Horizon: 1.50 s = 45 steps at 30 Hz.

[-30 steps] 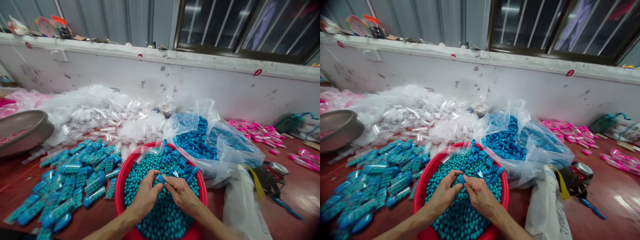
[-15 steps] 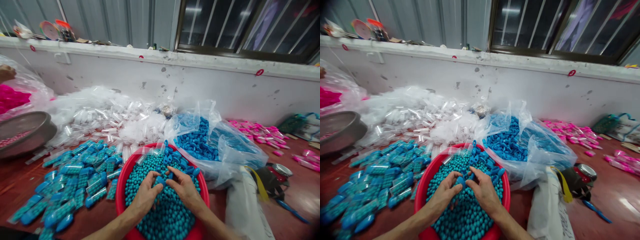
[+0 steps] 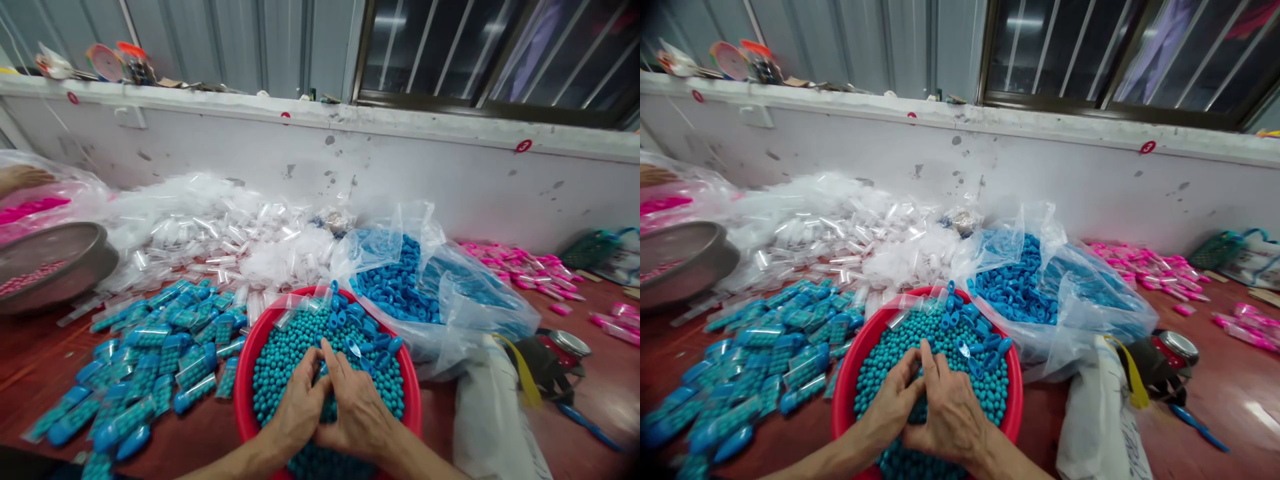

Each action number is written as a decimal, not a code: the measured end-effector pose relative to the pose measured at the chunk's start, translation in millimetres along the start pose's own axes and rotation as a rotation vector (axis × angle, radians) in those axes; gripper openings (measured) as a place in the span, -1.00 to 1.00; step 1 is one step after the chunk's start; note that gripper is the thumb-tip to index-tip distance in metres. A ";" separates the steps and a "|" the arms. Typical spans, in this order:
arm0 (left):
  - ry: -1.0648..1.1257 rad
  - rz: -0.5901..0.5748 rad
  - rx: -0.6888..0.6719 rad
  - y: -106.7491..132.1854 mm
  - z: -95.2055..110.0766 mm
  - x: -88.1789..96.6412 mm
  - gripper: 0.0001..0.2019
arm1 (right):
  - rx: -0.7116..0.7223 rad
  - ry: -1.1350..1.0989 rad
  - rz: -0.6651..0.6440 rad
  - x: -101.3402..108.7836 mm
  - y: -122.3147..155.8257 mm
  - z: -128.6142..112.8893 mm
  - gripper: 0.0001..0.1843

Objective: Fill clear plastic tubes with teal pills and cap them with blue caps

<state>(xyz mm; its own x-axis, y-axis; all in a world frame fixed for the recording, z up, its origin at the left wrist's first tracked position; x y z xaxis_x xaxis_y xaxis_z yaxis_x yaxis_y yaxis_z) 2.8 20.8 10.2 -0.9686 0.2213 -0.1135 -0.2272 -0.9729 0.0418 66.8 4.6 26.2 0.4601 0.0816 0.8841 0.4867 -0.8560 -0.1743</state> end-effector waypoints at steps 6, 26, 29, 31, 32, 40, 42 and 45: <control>-0.031 0.102 -0.033 3.2 -1.3 -2.5 -0.91 | 0.001 0.064 -0.042 -3.5 1.5 -2.4 0.03; -1.482 0.590 -0.067 10.9 82.9 152.4 -0.64 | -0.228 0.166 -0.112 6.6 -29.6 47.3 -0.74; -1.516 0.333 -0.030 -22.3 54.6 107.9 -0.69 | -0.267 0.365 -0.151 -5.8 -48.8 39.6 -0.73; -1.562 0.242 -0.067 -40.9 38.5 86.0 -0.71 | -0.251 0.417 -0.166 -15.0 -56.0 34.7 -0.76; -1.589 0.217 -0.097 -48.0 31.6 78.6 -0.72 | -0.240 0.424 -0.170 -18.5 -57.0 33.1 -0.79; -1.628 0.083 -0.164 -57.8 -8.5 68.7 -0.59 | -0.098 0.234 -0.129 -7.7 -31.3 33.2 -0.86; -1.610 0.018 -0.143 -53.8 -8.9 66.8 -0.59 | -0.081 0.232 -0.106 -2.0 -25.4 35.8 -0.85; -1.565 -0.126 -0.104 -44.8 -1.7 59.1 -0.65 | -0.055 0.243 -0.042 6.3 -22.1 37.8 -0.89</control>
Point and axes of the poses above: each hand's wrist, its own y-axis away from the middle knuckle, its own x-axis out of the back of the hand, z = x × y, the point moved 8 cm from there along -y, towards the middle knuckle, and after that the axes turned 3 degrees about y, right-handed, at the moved point
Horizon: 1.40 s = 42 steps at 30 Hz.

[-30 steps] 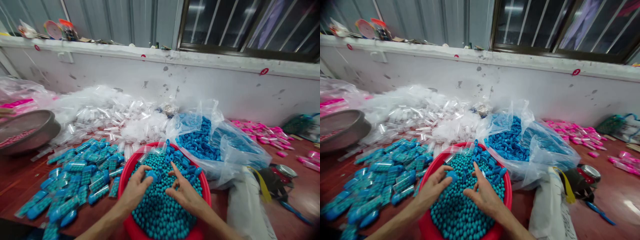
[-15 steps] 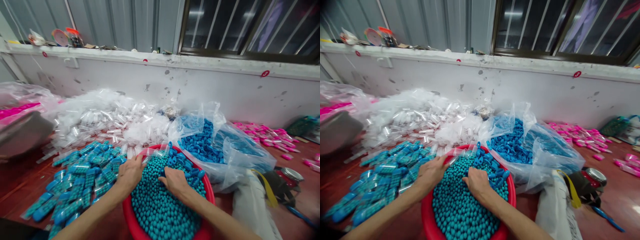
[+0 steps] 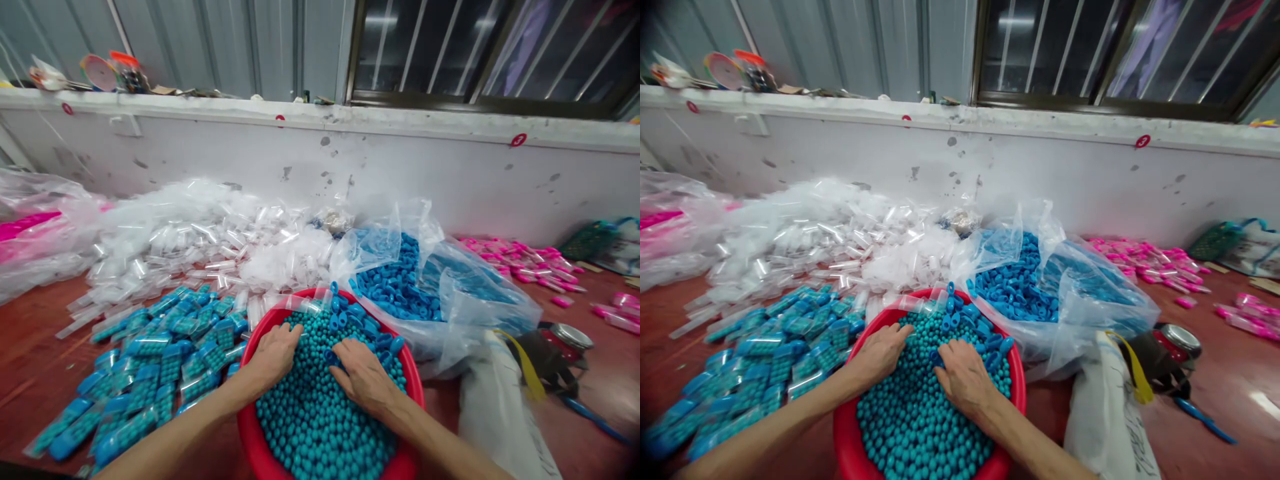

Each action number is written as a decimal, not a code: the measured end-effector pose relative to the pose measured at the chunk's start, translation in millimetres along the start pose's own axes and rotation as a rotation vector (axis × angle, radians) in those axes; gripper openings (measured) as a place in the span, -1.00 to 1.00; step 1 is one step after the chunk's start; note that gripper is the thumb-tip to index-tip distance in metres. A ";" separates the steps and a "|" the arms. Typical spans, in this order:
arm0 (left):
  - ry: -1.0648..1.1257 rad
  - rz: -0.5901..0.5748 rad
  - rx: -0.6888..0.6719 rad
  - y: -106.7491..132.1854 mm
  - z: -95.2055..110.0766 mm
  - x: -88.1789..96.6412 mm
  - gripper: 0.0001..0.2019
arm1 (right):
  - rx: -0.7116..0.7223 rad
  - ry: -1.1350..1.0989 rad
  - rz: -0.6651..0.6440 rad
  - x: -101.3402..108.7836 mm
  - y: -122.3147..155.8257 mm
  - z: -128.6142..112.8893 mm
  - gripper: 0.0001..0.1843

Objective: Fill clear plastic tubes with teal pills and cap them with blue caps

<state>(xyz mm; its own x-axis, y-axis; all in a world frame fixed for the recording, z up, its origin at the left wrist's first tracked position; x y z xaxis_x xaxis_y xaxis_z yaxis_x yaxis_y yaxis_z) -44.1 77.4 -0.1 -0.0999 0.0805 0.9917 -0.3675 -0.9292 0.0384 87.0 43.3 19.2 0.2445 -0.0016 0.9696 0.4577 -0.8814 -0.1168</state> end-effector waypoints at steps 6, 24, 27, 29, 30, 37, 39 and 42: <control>0.380 -0.134 -0.029 8.5 14.1 14.8 -0.80 | -0.005 -0.197 -0.027 -2.8 -10.2 -1.0 -0.78; 0.385 -0.147 0.086 23.9 15.5 -6.2 -0.70 | 0.117 0.069 -0.029 14.6 10.0 -0.4 -0.62; 0.477 -0.151 0.060 30.4 23.4 -17.4 -0.76 | 0.354 0.254 -0.038 5.9 18.4 -27.7 -0.72; 0.574 -0.141 0.085 33.0 25.6 -19.7 -0.77 | 0.413 0.322 -0.046 -6.8 18.8 -35.4 -0.77; 0.618 -0.149 0.101 34.0 25.8 -19.6 -0.74 | 0.414 0.348 -0.056 -13.1 17.2 -35.5 -0.80; 0.589 -0.190 0.059 31.0 21.2 3.6 -0.78 | 0.337 0.412 0.035 -1.7 3.4 -28.1 -0.89; 0.433 -0.159 0.067 27.8 20.6 4.6 -0.79 | 0.262 0.418 0.057 5.1 2.6 -22.8 -0.85; 0.263 -0.225 0.092 26.8 28.6 -12.1 -0.69 | 0.124 0.403 -0.041 -4.7 5.0 -8.0 -0.76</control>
Point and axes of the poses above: each hand's wrist, its own y-axis away from the middle knuckle, its own x-axis out of the back of the hand, z = x × y, the point moved 8 cm from there along -y, towards the middle knuckle, and after that the axes turned 3 degrees about y, right-handed, at the moved point
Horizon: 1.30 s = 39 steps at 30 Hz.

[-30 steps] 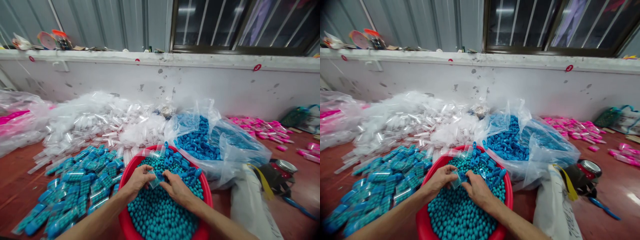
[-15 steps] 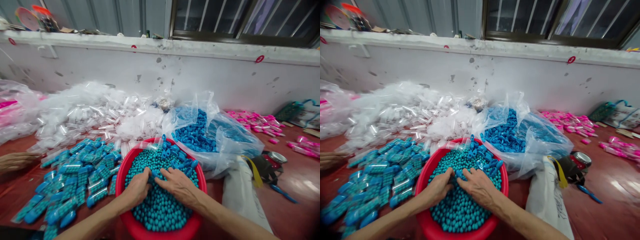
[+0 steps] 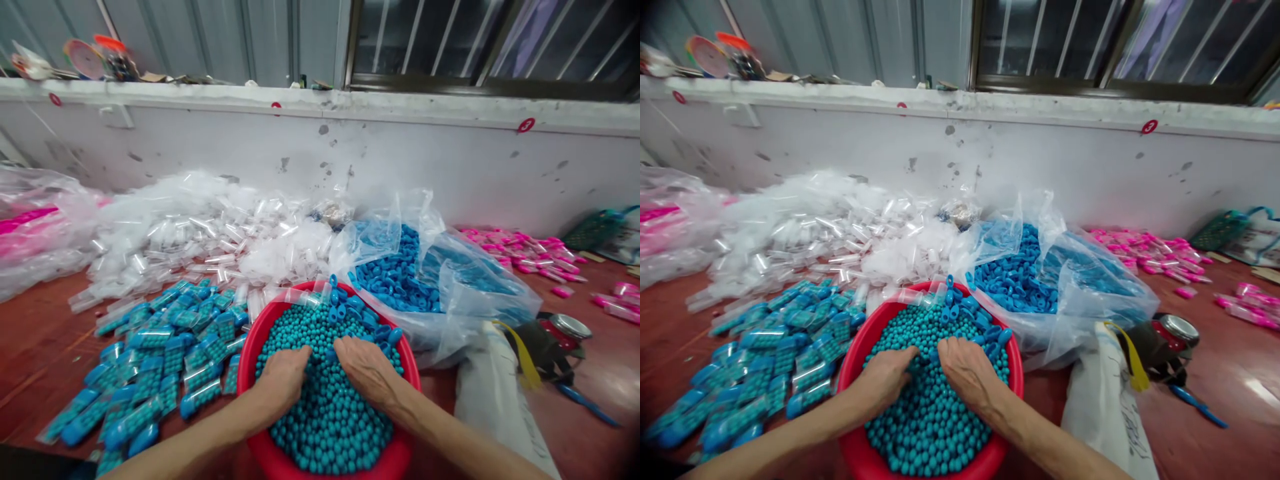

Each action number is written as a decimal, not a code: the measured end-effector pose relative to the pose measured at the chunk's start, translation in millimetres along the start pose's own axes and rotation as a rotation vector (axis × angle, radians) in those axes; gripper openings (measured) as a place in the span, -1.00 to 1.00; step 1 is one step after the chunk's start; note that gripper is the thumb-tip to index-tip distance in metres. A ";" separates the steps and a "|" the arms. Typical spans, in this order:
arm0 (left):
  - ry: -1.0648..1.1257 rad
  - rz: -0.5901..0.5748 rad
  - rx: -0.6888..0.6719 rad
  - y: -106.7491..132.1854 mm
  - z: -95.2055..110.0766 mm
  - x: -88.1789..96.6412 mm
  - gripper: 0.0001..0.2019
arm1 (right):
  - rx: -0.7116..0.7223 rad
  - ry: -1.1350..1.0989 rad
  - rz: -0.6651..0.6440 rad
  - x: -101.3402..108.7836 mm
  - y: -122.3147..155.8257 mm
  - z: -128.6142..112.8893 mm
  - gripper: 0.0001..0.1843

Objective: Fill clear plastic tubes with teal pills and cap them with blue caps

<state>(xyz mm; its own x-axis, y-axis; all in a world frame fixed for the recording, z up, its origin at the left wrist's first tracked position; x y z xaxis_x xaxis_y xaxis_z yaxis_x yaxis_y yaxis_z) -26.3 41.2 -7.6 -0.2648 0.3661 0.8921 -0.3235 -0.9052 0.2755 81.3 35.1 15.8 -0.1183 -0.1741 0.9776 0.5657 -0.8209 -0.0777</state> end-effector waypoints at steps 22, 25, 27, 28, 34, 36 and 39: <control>1.228 -0.188 0.112 -30.4 13.2 -35.6 -0.81 | -0.356 -1.283 -0.333 -47.8 2.9 22.6 -0.71; 1.343 -0.217 0.107 -28.0 12.7 -32.8 -0.79 | -0.380 -1.417 -0.290 -47.2 1.4 22.8 -0.76; 1.413 -0.213 0.107 -25.6 11.6 -30.5 -0.75 | -0.354 -1.446 -0.240 -44.4 -1.1 22.0 -0.78; 1.446 -0.204 0.107 -24.2 11.2 -29.1 -0.73 | -0.346 -1.455 -0.215 -43.0 -2.1 21.6 -0.78; 1.502 -0.137 0.154 -15.6 11.9 -27.0 -0.65 | -0.385 -1.444 -0.071 -32.3 -5.1 20.7 -0.76; 1.510 -0.110 0.177 -14.6 11.6 -29.1 -0.61 | -0.383 -1.393 -0.038 -27.2 -5.9 20.7 -0.73; 1.511 -0.015 0.175 -15.0 8.5 -29.1 -0.56 | -0.354 -1.327 -0.030 -20.8 -6.0 19.3 -0.70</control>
Point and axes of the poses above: each hand's wrist, its own y-axis away from the middle knuckle, its own x-axis out of the back of the hand, z = x × y, the point moved 8 cm from there along -y, towards the middle knuckle, and after that the axes turned 3 degrees about y, right-handed, at the moved point
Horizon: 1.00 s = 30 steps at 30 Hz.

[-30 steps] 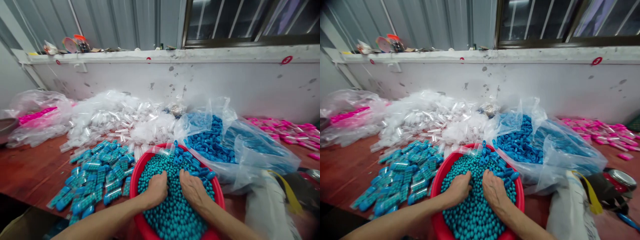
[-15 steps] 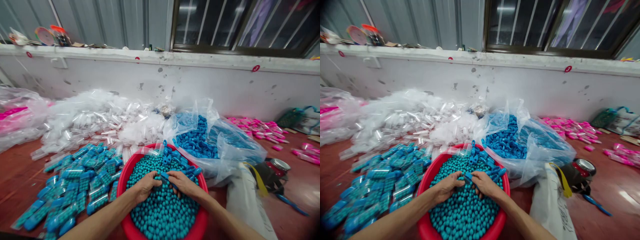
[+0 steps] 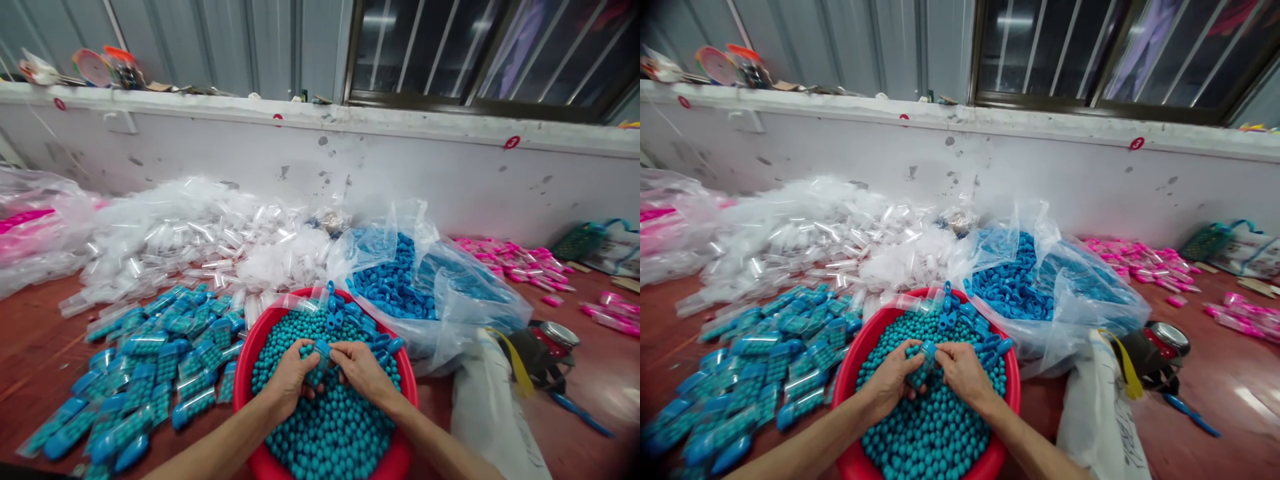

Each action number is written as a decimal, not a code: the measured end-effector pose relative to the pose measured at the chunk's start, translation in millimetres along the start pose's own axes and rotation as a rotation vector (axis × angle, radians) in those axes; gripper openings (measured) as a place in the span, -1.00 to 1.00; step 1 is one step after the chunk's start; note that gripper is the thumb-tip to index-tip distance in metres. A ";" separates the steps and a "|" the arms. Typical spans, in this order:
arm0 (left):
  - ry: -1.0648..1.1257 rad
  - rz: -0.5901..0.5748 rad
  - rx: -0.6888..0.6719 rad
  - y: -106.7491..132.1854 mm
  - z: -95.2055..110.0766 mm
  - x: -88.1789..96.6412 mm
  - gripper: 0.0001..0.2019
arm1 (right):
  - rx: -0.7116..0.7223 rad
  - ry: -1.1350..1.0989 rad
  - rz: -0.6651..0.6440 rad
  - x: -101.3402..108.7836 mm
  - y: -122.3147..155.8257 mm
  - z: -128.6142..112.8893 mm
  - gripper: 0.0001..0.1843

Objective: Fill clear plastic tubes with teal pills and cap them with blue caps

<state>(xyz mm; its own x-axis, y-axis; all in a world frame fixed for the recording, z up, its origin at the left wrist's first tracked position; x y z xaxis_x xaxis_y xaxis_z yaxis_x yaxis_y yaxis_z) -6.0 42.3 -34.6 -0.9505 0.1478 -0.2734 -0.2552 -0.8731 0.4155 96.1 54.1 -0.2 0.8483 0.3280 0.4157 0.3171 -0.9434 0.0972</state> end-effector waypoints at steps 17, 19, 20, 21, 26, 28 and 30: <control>-0.182 0.099 -0.134 8.8 12.1 6.0 -0.59 | 0.258 0.098 -0.007 -1.0 12.9 -23.8 -0.66; -0.172 0.106 -0.118 9.2 11.0 6.7 -0.63 | 0.238 0.048 -0.026 -1.5 12.9 -18.9 -0.66; -0.171 0.107 -0.117 9.6 11.2 6.9 -0.65 | 0.214 0.012 -0.035 -2.0 12.3 -15.2 -0.67; -0.169 0.096 -0.118 10.1 11.8 6.2 -0.65 | 0.184 -0.031 -0.045 -2.7 11.4 -11.0 -0.68; -0.081 -0.025 -0.116 11.6 14.9 -0.4 -0.57 | 0.081 -0.199 -0.051 -5.0 4.3 2.5 -0.72; -0.081 -0.031 -0.106 11.4 14.3 -0.6 -0.56 | 0.076 -0.216 -0.058 -6.1 2.6 2.4 -0.72; -0.136 0.016 -0.126 11.4 14.6 2.0 -0.61 | 0.077 -0.193 -0.067 -6.9 3.5 0.3 -0.71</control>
<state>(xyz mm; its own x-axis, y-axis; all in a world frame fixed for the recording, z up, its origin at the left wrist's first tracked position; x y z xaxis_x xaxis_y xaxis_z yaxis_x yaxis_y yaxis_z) -13.4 39.4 -17.7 -0.9717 0.1872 -0.1443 -0.2236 -0.9259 0.3045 91.6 48.6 -3.0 0.8876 0.3998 0.2286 0.4003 -0.9152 0.0463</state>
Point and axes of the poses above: each hand's wrist, its own y-axis away from the middle knuckle, its own x-axis out of the back of the hand, z = x × y, the point moved 8 cm from there along -y, towards the middle knuckle, and after that the axes turned 3 degrees about y, right-handed, at the moved point
